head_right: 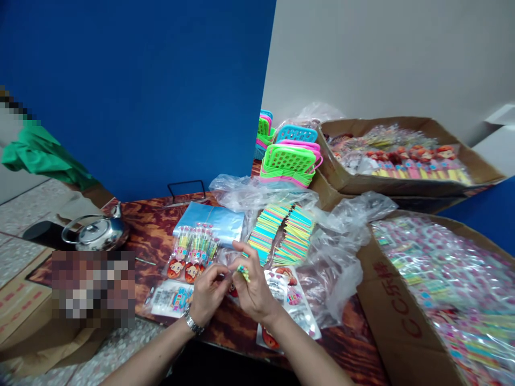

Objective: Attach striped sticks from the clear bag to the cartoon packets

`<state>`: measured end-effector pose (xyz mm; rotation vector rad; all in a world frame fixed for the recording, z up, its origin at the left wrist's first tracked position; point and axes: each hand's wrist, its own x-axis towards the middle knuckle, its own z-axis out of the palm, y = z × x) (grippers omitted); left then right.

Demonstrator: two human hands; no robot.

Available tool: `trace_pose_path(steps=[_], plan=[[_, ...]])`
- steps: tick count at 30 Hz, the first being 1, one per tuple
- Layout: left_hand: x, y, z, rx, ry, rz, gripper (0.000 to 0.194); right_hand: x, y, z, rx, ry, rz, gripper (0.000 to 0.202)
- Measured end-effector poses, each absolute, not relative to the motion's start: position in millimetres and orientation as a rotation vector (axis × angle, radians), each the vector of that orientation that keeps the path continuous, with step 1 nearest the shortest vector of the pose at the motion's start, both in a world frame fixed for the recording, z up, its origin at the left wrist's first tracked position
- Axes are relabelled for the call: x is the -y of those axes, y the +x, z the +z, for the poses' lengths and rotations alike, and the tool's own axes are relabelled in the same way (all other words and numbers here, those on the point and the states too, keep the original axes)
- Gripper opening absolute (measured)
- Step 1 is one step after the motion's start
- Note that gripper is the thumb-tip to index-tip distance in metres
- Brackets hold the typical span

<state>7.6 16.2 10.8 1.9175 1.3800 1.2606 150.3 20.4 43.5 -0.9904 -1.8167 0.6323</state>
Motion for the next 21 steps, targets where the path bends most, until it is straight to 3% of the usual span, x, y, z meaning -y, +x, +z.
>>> trace_pose_path(steps=[3,8,18,21], plan=[[-16.5,6.6,11.1,-1.37,1.928,1.285,0.008,-19.9,152.2,46.8,1.887,-0.995,0.585,0.022],[-17.3,4.1,12.5,-1.296,1.962,1.289,0.005,-23.3,166.6,59.6,1.983,-1.027,0.463,0.046],[-20.0,-0.1,8.1,-1.207,2.025,1.305,0.014,-31.6,179.2,74.1,2.21,-0.967,0.015,0.013],[-18.7,-1.7,17.0,-1.173,2.06,1.26,0.019,-31.8,177.0,72.9,2.229,-0.935,0.06,0.017]])
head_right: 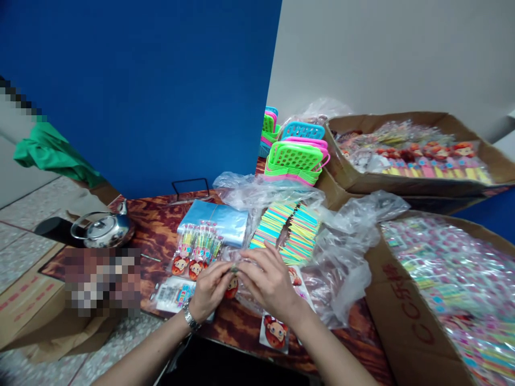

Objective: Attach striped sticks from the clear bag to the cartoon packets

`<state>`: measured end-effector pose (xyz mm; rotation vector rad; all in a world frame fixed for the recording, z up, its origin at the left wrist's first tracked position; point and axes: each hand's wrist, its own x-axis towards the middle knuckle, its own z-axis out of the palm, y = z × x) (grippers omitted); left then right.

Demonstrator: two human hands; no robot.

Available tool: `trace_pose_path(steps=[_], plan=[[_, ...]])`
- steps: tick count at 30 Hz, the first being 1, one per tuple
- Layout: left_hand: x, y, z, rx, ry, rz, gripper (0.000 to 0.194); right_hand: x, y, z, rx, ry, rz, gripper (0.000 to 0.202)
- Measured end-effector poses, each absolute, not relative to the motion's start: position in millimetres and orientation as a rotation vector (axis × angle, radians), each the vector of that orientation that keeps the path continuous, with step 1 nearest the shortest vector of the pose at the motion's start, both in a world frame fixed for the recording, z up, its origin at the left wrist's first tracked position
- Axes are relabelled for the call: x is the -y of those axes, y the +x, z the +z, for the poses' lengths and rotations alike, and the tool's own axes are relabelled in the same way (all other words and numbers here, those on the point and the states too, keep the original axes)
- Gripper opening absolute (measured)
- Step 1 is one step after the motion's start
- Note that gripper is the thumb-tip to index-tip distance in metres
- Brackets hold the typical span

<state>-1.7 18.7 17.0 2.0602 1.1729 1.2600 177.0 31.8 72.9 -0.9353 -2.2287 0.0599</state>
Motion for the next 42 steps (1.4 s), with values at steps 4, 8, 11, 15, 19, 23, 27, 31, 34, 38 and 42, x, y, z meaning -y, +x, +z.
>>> trace_pose_path(steps=[4,8,11,15,19,23,27,31,34,38,42], plan=[[-21.4,-30.1,30.8,-1.306,1.997,1.18,0.02,-30.1,195.9,63.8,2.126,-1.05,0.159,0.031],[-42.4,-88.0,24.5,-1.654,1.871,1.124,0.024,-25.2,232.4,38.3,2.266,-1.377,0.225,0.021],[-67.8,-120.2,3.0,-1.877,1.756,1.061,0.03,-17.9,251.9,15.7,2.506,-1.676,0.171,0.025],[-94.6,-126.5,-24.1,-2.079,1.84,0.906,0.031,-13.0,258.2,-1.7,2.578,-1.88,0.11,0.039],[-102.9,-121.8,-32.6,-2.146,1.918,0.862,0.041,-20.5,256.4,-5.2,2.581,-1.905,0.173,0.025],[-94.8,-116.5,-20.9,-2.171,1.992,0.924,0.041,-29.0,254.7,-9.5,2.602,-1.891,0.238,0.009],[-65.7,-79.9,4.4,-1.972,2.136,1.184,0.038,-29.7,255.0,-13.4,2.618,-1.892,0.164,0.016],[-26.4,-13.4,13.1,-1.405,2.088,1.098,0.034,-26.2,258.9,-3.4,2.597,-1.767,0.081,0.019],[-8.5,29.9,2.3,-1.207,1.881,0.936,0.041,-23.4,257.5,12.2,2.431,-1.558,0.172,0.017],[-6.0,53.1,-10.1,-1.107,1.596,0.843,0.021,-18.0,244.1,31.9,2.174,-1.34,0.339,0.014],[-13.1,43.4,-7.2,-1.101,1.578,0.759,0.023,-14.0,228.8,40.3,2.133,-1.286,0.402,0.012]])
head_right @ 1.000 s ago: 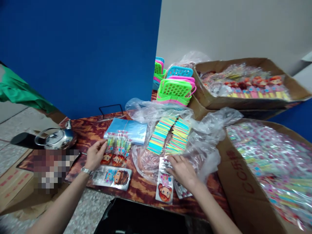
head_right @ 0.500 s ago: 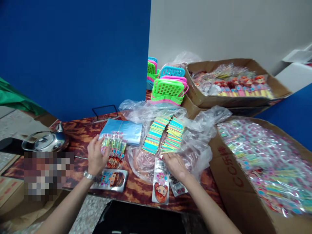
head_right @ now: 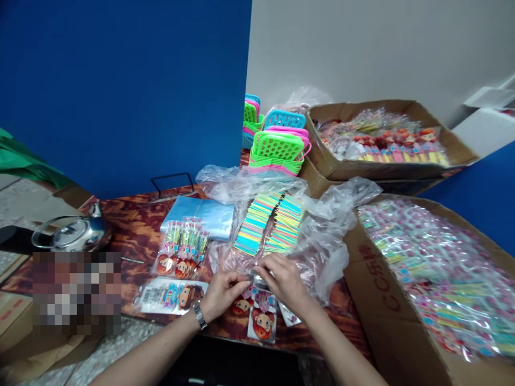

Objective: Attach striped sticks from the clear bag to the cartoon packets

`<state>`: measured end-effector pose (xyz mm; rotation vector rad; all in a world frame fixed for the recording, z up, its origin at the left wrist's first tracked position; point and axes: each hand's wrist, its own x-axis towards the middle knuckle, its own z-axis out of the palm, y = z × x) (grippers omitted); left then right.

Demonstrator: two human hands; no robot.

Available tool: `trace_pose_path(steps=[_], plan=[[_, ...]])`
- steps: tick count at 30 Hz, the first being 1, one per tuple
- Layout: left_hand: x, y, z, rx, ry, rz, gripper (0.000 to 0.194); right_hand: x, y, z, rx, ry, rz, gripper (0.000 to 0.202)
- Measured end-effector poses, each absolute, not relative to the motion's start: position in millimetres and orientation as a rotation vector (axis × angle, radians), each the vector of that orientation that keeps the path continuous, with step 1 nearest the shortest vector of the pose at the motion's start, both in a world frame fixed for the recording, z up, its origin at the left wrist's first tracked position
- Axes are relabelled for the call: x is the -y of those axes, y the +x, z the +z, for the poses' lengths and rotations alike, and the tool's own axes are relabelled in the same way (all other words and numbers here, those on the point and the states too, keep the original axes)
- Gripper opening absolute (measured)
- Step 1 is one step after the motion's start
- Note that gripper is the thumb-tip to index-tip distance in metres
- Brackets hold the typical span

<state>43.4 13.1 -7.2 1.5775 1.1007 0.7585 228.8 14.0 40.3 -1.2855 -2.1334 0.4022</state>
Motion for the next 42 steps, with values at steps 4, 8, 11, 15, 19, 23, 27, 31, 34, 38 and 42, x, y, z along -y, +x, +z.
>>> trace_pose_path(steps=[4,8,11,15,19,23,27,31,34,38,42], plan=[[-16.5,26.8,-4.6,-1.249,1.478,0.817,0.022,-27.0,223.1,33.3,2.181,-1.234,0.659,0.022],[-11.4,20.6,-5.3,-1.252,1.375,0.864,0.024,-62.3,214.6,9.8,2.363,-1.546,0.371,0.029],[-5.9,20.5,-5.4,-1.22,1.353,0.86,0.024,-87.0,202.3,-9.8,2.502,-1.782,0.048,0.034],[-2.9,18.1,-6.6,-1.226,1.355,0.869,0.023,-99.3,190.9,-23.5,2.58,-1.818,-0.019,0.028],[-3.0,15.3,-8.9,-1.243,1.335,0.874,0.024,-99.0,190.4,-24.7,2.652,-1.814,-0.027,0.019],[-3.8,15.5,-9.3,-1.242,1.303,0.866,0.024,-101.4,193.4,-23.0,2.661,-1.83,0.026,0.019],[-4.9,16.2,-6.5,-1.241,1.317,0.877,0.023,-104.9,193.6,-22.0,2.606,-1.845,0.14,0.022],[-4.6,15.9,-3.9,-1.26,1.312,0.877,0.023,-108.5,193.2,-22.2,2.461,-1.862,0.317,0.021],[-4.2,13.9,-4.3,-1.26,1.294,0.878,0.023,-110.8,197.9,-20.7,2.272,-1.86,0.493,0.017],[-6.4,11.2,-4.9,-1.259,1.28,0.902,0.023,-105.7,206.8,-14.3,1.947,-1.767,0.81,0.011],[-10.8,12.4,-3.6,-1.275,1.3,0.932,0.023,-88.6,204.6,-4.8,1.606,-1.53,1.123,0.035]])
